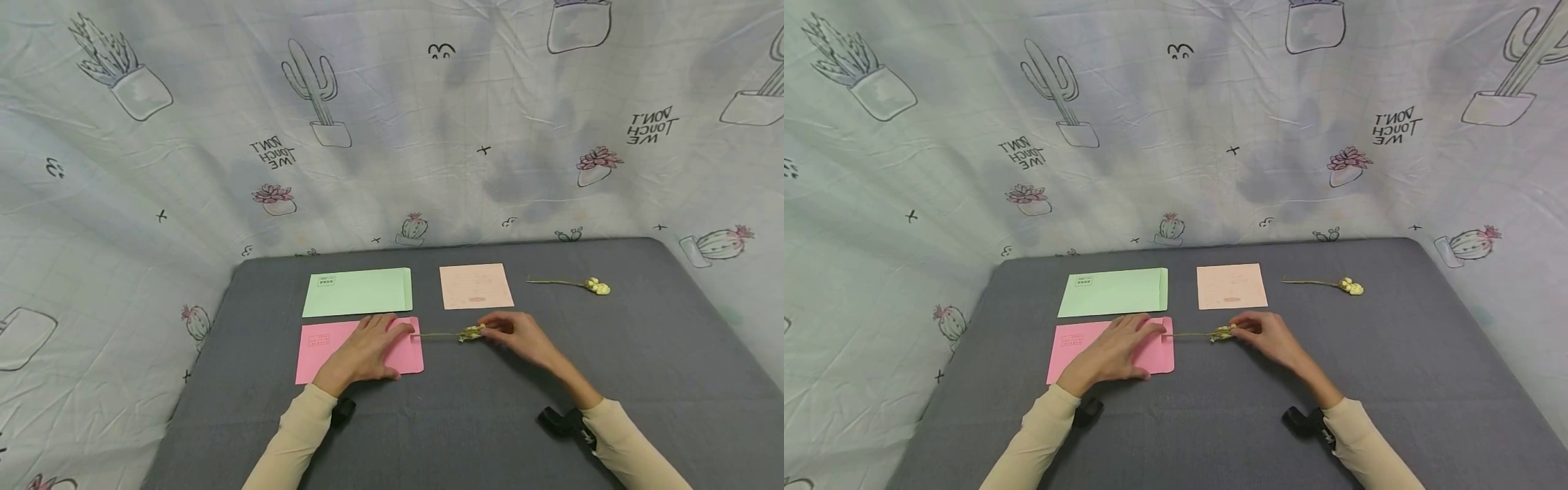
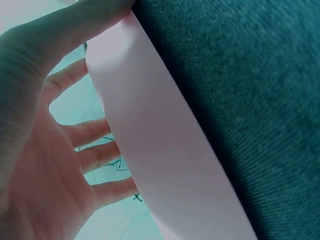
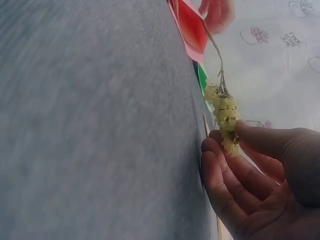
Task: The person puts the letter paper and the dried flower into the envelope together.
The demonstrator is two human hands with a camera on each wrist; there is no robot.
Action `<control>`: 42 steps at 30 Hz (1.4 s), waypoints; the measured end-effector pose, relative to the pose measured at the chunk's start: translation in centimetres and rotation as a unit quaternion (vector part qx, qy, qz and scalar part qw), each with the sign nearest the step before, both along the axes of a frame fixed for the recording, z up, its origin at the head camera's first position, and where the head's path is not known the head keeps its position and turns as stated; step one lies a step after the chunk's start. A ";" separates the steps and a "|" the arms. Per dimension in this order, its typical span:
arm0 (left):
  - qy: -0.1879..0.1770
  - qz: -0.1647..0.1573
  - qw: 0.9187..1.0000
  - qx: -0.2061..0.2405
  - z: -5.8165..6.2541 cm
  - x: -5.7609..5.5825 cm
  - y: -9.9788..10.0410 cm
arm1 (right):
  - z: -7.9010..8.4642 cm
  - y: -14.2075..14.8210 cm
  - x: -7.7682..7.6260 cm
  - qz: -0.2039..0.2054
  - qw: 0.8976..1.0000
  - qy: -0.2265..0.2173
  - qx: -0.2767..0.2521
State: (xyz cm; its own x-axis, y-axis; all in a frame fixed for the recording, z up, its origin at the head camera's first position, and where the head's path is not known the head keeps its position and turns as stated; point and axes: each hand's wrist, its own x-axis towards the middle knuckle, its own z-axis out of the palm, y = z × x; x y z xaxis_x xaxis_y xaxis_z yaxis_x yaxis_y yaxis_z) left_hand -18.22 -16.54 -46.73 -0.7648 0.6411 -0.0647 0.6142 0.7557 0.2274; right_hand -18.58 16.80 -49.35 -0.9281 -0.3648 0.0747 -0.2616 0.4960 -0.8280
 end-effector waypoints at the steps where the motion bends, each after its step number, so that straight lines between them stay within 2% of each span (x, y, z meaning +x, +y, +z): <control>1: 0.002 -0.001 1.000 0.001 0.0 0.0 0.0 | 0.0 -0.1 0.0 0.002 1.000 -0.006 -0.005; 13: 0.012 -0.010 1.000 0.003 0.0 0.0 0.1 | 0.2 -1.6 -0.7 -0.012 0.994 -0.091 -0.055; 16: 0.010 -0.010 1.000 0.001 0.0 0.0 0.1 | 0.2 -2.1 -0.8 -0.016 0.993 -0.099 -0.063; 28: 0.000 -0.004 1.000 -0.002 -0.1 -0.1 0.1 | 0.8 -4.4 -0.8 -0.032 0.993 -0.093 -0.059; 37: 0.003 -0.006 1.000 0.001 -0.1 -0.1 0.1 | 0.9 -5.9 -0.6 -0.067 0.992 -0.101 -0.046; 42: -0.003 -0.001 1.000 0.000 0.0 -0.1 0.2 | 1.0 -6.4 -0.6 -0.072 0.990 -0.108 -0.056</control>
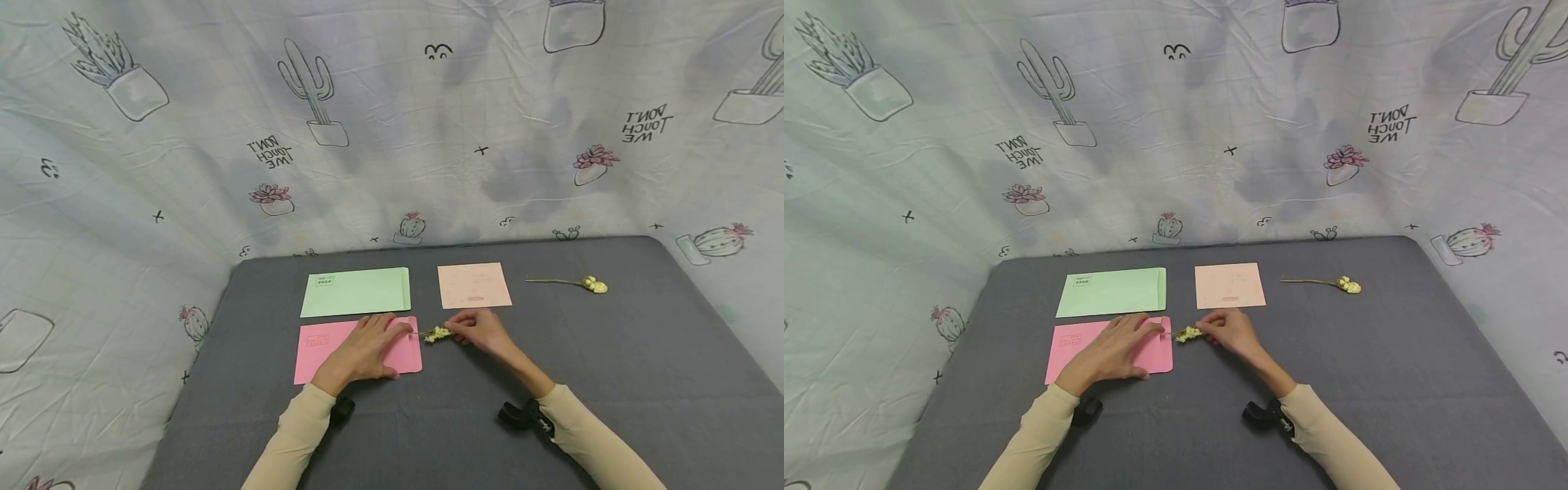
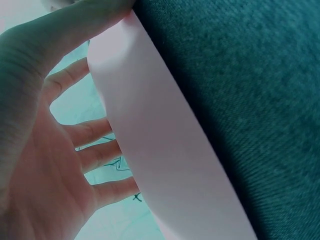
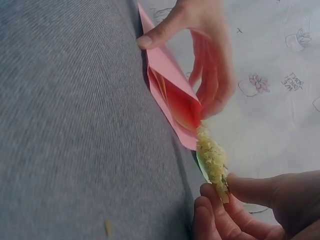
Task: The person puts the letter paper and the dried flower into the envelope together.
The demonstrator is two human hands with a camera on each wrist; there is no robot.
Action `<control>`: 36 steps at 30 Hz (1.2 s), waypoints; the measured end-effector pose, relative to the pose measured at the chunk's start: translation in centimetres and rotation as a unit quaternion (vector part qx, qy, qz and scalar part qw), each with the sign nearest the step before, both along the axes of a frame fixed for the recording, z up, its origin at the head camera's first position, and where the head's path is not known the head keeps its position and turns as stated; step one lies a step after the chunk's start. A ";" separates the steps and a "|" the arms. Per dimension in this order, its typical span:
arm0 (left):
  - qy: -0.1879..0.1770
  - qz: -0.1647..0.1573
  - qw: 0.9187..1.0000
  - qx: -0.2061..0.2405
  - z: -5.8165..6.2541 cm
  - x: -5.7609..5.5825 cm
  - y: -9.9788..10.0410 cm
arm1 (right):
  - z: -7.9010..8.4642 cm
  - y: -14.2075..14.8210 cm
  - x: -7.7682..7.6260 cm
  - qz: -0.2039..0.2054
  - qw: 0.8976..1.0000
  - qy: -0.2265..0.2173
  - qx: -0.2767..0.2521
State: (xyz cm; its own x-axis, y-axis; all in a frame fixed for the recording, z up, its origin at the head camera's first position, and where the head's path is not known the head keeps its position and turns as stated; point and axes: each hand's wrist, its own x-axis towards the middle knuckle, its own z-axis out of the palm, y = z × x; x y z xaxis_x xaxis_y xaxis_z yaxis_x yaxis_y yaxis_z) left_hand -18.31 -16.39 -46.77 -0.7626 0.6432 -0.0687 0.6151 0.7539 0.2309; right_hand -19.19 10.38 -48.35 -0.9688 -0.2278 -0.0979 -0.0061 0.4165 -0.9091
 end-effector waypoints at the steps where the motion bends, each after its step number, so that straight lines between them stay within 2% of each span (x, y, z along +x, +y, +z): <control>1: -0.002 0.001 1.000 -0.001 0.0 0.0 0.0 | 0.0 -0.1 0.0 -0.001 1.000 -0.004 -0.005; 6: -0.007 0.005 1.000 -0.005 0.1 0.0 0.0 | 0.2 -0.8 0.1 -0.002 1.000 -0.021 -0.015; 16: 0.008 0.000 1.000 -0.009 0.1 -0.1 0.0 | -0.3 -2.4 0.1 0.003 0.999 -0.035 -0.021; 21: 0.013 -0.003 1.000 -0.008 0.1 -0.1 0.1 | -0.5 -3.0 0.1 0.028 0.998 -0.034 -0.040; 29: 0.001 0.002 1.000 -0.007 0.2 -0.1 0.2 | -0.7 -3.3 0.2 0.073 0.992 -0.048 -0.094; 36: 0.013 -0.002 1.000 -0.004 0.1 -0.1 0.1 | -1.0 -4.1 0.1 0.086 0.985 -0.068 -0.134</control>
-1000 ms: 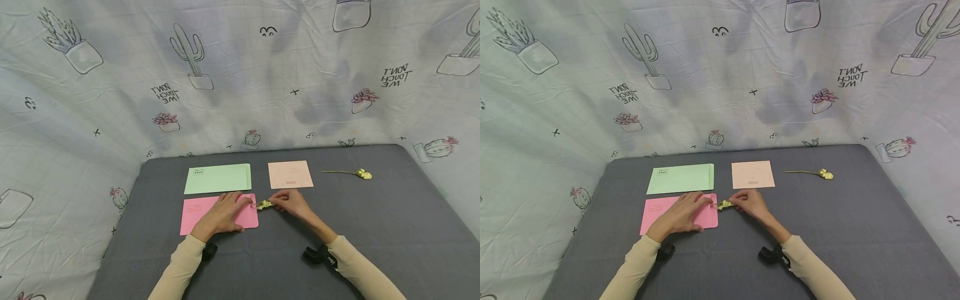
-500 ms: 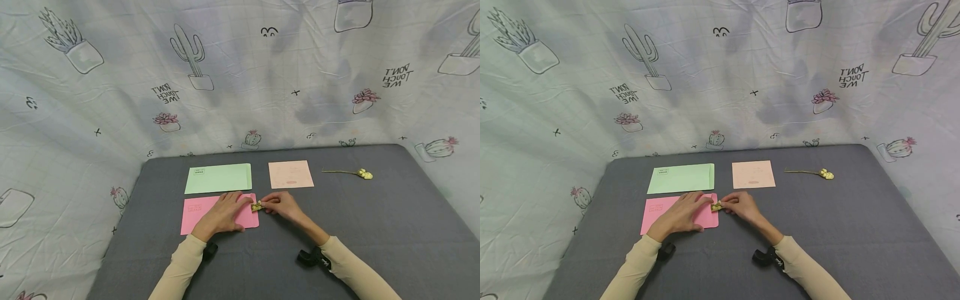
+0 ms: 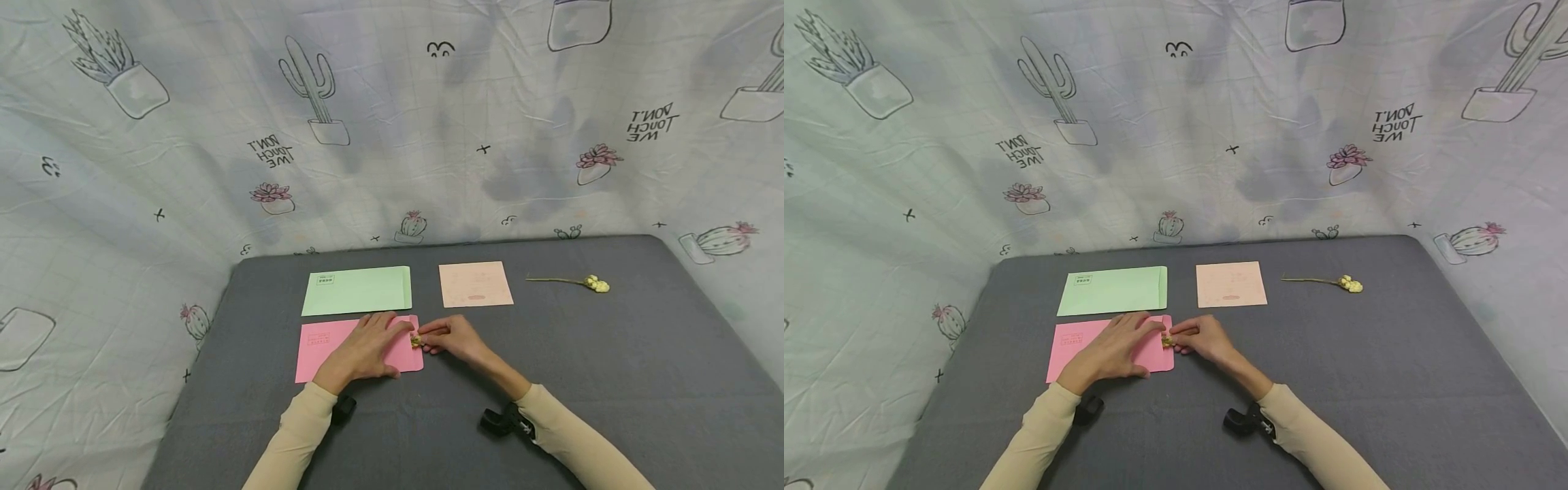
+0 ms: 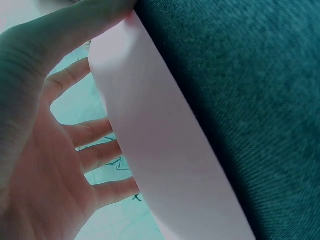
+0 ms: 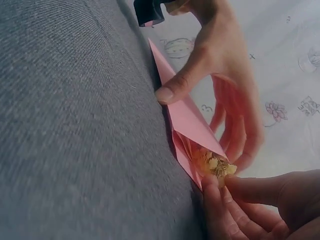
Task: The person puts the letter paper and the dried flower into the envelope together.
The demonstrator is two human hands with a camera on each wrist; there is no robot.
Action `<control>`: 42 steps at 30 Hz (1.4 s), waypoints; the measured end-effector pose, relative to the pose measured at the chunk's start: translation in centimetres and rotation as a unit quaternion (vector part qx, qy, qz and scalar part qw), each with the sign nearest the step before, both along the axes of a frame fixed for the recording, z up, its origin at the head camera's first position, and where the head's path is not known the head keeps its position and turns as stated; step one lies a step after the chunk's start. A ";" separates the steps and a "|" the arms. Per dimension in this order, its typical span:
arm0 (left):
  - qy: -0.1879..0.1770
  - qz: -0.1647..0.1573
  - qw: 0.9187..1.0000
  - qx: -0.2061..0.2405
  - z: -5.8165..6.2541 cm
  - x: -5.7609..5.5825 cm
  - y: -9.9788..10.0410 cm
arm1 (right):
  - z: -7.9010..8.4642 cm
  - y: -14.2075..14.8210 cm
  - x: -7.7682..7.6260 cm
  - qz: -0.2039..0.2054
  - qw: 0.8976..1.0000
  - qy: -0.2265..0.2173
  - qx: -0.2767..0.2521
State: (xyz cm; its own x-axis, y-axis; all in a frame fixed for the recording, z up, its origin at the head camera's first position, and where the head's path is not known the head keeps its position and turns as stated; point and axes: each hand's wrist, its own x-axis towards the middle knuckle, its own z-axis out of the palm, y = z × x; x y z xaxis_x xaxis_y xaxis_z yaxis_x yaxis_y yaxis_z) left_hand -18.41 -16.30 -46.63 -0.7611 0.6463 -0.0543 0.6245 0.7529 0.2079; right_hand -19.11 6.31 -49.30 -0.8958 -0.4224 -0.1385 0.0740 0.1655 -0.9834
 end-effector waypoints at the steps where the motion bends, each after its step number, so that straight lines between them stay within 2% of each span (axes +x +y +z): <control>1: 0.001 0.000 1.000 0.000 0.0 0.0 0.0 | 0.0 -0.2 0.0 0.001 1.000 0.002 -0.001; 9: 0.006 -0.005 1.000 0.004 0.0 0.0 0.0 | -0.3 -1.5 -0.2 -0.004 1.000 -0.010 -0.027; 18: 0.010 -0.008 1.000 0.002 -0.1 0.0 -0.1 | -0.4 -2.2 -0.4 -0.013 1.000 -0.008 -0.014; 28: 0.005 -0.004 1.000 -0.002 0.1 0.1 0.0 | -0.2 -3.3 -0.3 -0.050 0.998 -0.041 -0.003; 34: 0.006 -0.003 1.000 -0.006 0.1 0.1 0.1 | -0.3 -2.9 -0.6 -0.048 0.997 -0.049 -0.019; 39: -0.005 -0.001 1.000 -0.006 0.1 0.0 0.0 | -0.3 -2.0 -0.9 -0.036 0.996 -0.063 -0.055; 42: -0.013 0.000 1.000 -0.007 0.1 -0.1 0.0 | -0.1 -1.3 -1.2 -0.030 0.996 -0.061 -0.056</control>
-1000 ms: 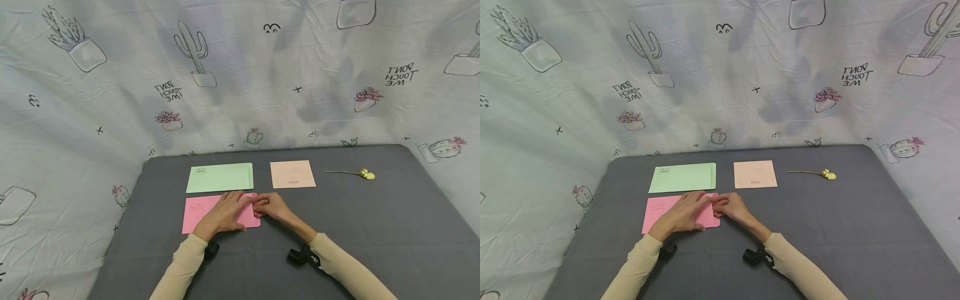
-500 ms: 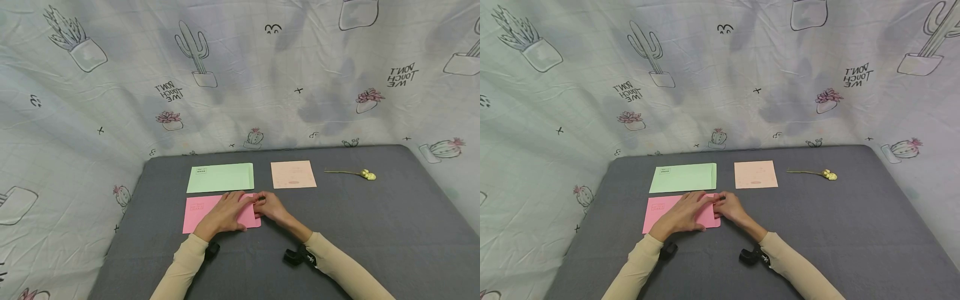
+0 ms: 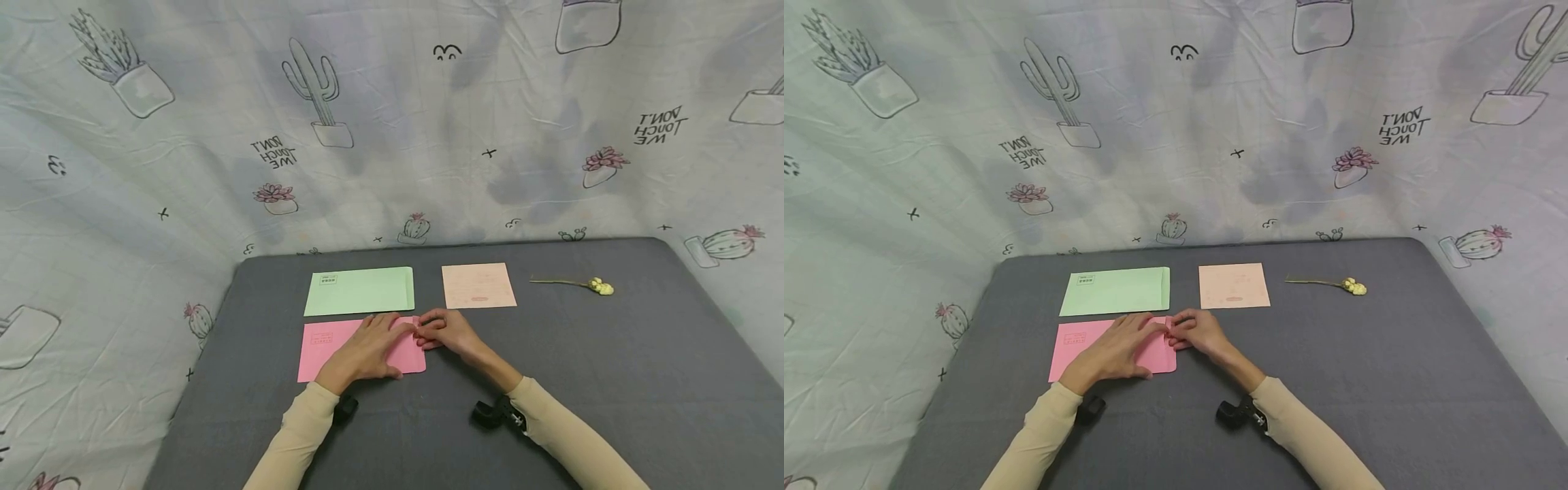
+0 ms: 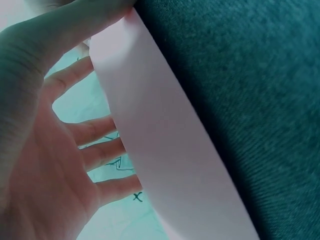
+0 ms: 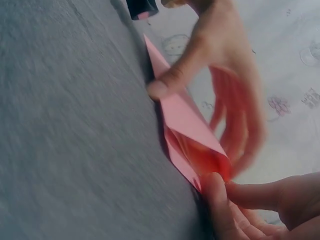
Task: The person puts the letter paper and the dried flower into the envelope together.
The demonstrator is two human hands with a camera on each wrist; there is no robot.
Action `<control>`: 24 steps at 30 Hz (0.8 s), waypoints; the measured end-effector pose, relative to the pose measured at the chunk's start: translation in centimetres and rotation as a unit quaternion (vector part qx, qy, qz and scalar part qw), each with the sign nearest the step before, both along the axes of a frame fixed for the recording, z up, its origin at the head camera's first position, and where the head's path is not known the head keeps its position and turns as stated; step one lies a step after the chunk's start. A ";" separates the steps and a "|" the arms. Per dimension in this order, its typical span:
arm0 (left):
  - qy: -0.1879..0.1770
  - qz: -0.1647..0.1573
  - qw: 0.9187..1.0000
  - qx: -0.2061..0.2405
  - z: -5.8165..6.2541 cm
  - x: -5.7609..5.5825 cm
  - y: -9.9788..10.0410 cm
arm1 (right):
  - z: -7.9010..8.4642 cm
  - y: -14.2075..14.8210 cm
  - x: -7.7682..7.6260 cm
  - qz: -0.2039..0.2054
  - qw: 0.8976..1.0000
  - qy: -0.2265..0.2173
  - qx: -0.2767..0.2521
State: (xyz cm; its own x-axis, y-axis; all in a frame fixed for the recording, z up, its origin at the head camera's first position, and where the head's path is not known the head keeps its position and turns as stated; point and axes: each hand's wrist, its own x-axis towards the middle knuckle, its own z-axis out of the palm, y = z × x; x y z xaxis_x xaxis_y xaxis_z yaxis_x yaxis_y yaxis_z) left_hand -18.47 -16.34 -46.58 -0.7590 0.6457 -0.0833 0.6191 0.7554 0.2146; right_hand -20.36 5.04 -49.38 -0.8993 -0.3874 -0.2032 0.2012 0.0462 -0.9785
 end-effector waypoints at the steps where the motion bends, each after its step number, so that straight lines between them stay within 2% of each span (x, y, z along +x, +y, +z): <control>1: -0.002 0.000 1.000 0.000 0.0 0.0 0.0 | 0.1 0.3 -0.1 -0.001 1.000 0.001 0.003; 8: -0.020 -0.002 1.000 0.007 0.4 -0.3 0.0 | 1.0 2.0 -1.7 -0.020 1.000 0.013 0.014; 12: -0.030 0.013 0.999 0.024 1.4 -1.4 0.0 | 1.4 2.3 -2.9 -0.042 0.999 0.017 0.019; 18: -0.024 0.053 0.998 0.031 2.3 -4.8 0.0 | 1.8 1.2 -4.7 -0.050 0.999 0.005 0.001; 24: -0.022 0.073 0.997 -0.005 1.7 -8.2 -0.2 | 1.5 -0.2 -6.1 -0.048 0.999 -0.010 -0.012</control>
